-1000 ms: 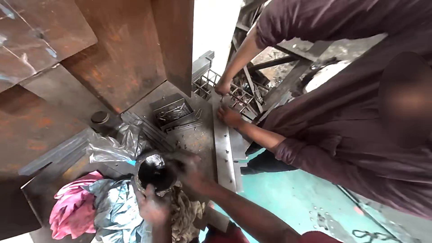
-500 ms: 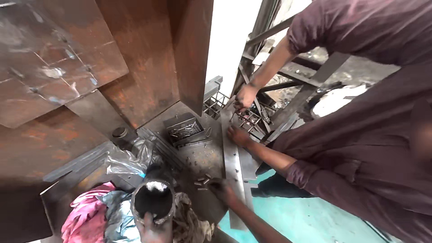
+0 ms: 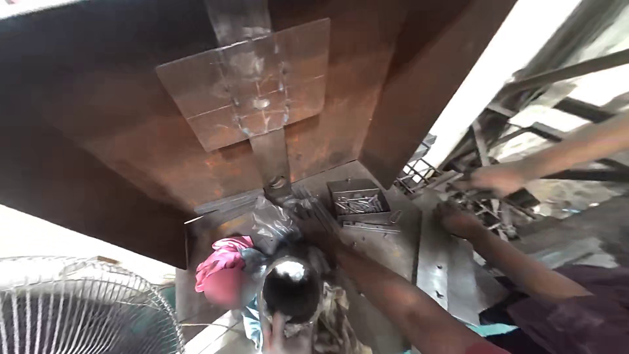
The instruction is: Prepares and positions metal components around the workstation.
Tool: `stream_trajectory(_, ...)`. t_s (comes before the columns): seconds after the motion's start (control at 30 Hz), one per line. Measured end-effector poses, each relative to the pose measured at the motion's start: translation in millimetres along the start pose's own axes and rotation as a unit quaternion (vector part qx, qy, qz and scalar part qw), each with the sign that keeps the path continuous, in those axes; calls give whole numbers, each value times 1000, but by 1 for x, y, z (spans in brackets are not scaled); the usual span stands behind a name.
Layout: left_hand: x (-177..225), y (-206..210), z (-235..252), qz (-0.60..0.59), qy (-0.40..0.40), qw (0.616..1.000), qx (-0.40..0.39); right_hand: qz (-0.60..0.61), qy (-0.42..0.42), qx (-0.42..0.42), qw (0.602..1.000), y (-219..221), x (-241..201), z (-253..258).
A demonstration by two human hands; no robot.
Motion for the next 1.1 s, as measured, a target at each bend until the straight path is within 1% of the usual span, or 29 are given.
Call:
stream_trajectory(0.03,2,-5,5,23,0,1000,-9,-7,-69,102,992,31,18,32)
stream_trajectory(0.07,0,-9,9,46,9,999,-17,55,-166,312,934,67,35,71)
stream_trajectory(0.1,-2,-12,11,55,7,998,-30,90,-181,337,920,72,37,83)
stream_trajectory(0.13,-6,-14,10,61,-1,997,-49,82,-134,260,953,56,28,65)
stream_trajectory(0.17,-10,-13,9,67,-10,995,-77,57,-46,89,993,25,12,33)
stream_trajectory(0.2,-12,-11,8,75,-16,992,-99,81,2,33,996,7,1,11)
stream_trajectory(0.23,-12,-8,9,81,-21,990,-117,111,24,32,993,-3,-3,-5)
stream_trajectory(0.27,-10,-3,11,87,-22,988,-128,145,30,49,988,-9,-3,-14)
stream_trajectory(0.37,-4,12,15,99,-10,984,-147,237,-1,101,966,-11,6,-26)
stream_trajectory(0.4,-4,17,16,100,5,985,-142,243,-5,111,964,-12,6,-25)
stream_trajectory(0.47,-3,23,16,107,20,983,-148,192,1,99,976,-13,3,-16)
stream_trajectory(0.53,-3,23,15,113,15,980,-164,74,5,65,995,-3,4,16)
stream_trajectory(0.57,-4,21,14,117,11,979,-167,27,-4,81,996,13,9,45)
stream_trajectory(0.6,-5,18,13,120,1,978,-172,13,-33,138,990,36,17,80)
stream_trajectory(0.63,-6,15,12,118,-13,977,-175,-7,-53,150,987,52,21,106)
stream_trajectory(0.67,-9,13,11,115,-21,978,-172,-13,-70,151,986,61,20,119)
stream_trajectory(0.7,-11,11,10,110,-24,980,-163,16,-91,190,978,72,21,127)
stream_trajectory(0.73,-14,11,8,107,-21,983,-151,59,-86,206,973,74,19,121)
stream_trajectory(0.77,-17,10,7,106,-12,984,-140,89,-39,144,985,60,13,98)
stream_trajectory(0.8,-20,9,6,106,-2,985,-133,145,19,18,989,33,9,71)
stream_trajectory(0.83,-23,10,5,104,7,986,-130,263,49,6,963,19,15,57)
stream_trajectory(0.87,-24,10,4,100,11,986,-132,395,53,101,911,23,28,56)
stream_trajectory(0.9,-25,9,3,99,14,986,-134,503,29,254,826,39,44,65)
stream_trajectory(0.93,-26,10,3,98,17,986,-135,583,11,282,762,41,58,65)
stream_trajectory(1.0,-26,11,7,104,20,985,-137,699,-13,253,669,28,68,31)
stream_trajectory(1.03,-25,11,9,106,14,984,-143,736,-36,254,627,19,68,8)
stream_trajectory(1.1,-22,11,13,111,9,981,-159,792,-107,243,550,0,67,-36)
Point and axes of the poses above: each hand's wrist, its own z-axis towards the middle knuckle, its own y-axis out of the palm, x = y × z, the point moved 3 cm from there along z, towards the middle knuckle, and after that the axes turned 6 degrees about y, right-handed, at the moved point
